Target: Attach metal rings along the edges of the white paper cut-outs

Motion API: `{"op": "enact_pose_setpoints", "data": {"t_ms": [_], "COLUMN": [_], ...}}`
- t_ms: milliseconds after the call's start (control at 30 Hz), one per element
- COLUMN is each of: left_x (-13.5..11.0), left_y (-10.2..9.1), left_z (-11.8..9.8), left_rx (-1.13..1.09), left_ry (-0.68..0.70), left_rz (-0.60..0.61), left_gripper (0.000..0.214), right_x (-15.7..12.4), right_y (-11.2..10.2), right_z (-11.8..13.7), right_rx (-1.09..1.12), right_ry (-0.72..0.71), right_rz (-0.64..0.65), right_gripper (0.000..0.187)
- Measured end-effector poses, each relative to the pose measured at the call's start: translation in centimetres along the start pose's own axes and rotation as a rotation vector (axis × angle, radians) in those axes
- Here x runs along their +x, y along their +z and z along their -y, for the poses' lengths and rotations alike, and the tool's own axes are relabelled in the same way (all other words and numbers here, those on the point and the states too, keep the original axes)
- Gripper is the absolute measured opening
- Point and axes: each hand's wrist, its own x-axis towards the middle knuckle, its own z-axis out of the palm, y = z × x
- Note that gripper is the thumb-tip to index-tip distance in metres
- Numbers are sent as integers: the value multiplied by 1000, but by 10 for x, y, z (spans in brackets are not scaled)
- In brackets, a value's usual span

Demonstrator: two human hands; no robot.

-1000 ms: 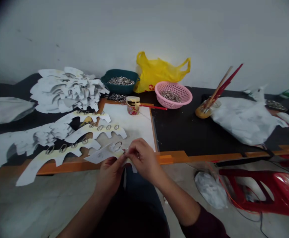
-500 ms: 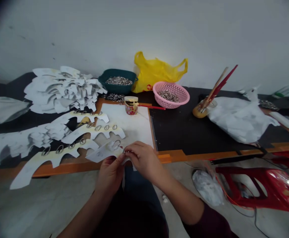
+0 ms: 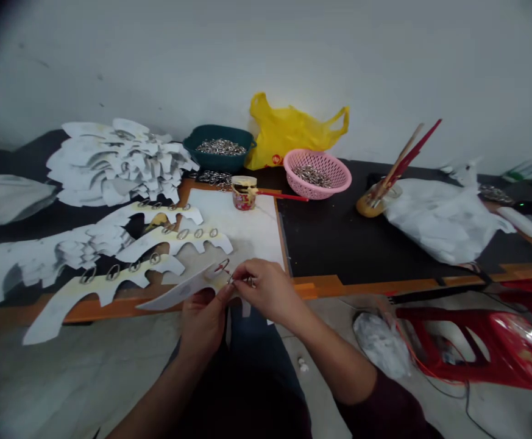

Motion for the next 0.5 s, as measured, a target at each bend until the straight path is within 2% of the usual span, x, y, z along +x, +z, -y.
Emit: {"op": "enact_pose_setpoints", "data": {"t_ms": [67, 133, 200, 267, 300, 333, 400, 500], "left_x": [-3, -4, -2, 6, 11, 17, 30, 42], "left_y": [-3, -9, -17, -23, -25, -25, -22, -14], "left_z": [2, -2, -14, -33, -43, -53, -67, -71], "left_rx": [-7, -64, -189, -307, -293, -264, -158, 146], "left_ry": [-17, -90, -194, -316, -428, -516, -572, -569], "left_rz": [68, 200, 382, 560, 612, 662, 691, 625], "left_gripper": [44, 51, 69, 96, 101, 101, 93, 49], "right_x": [3, 6, 11, 14, 16, 17, 18, 16], "right_y": [-13, -32, -53, -70, -75, -77, -74, -54], "right_z": [0, 4, 10, 18, 21, 24, 24, 11], "right_rx": [46, 48, 1, -96, -142, -180, -232, -254], "right_ry": [5, -44, -160, -294, -340, -375, -413, -443], "right_rz": [65, 139, 234, 353, 391, 414, 423, 340], "right_gripper": [7, 6, 7, 9, 10, 11, 14, 14]}}
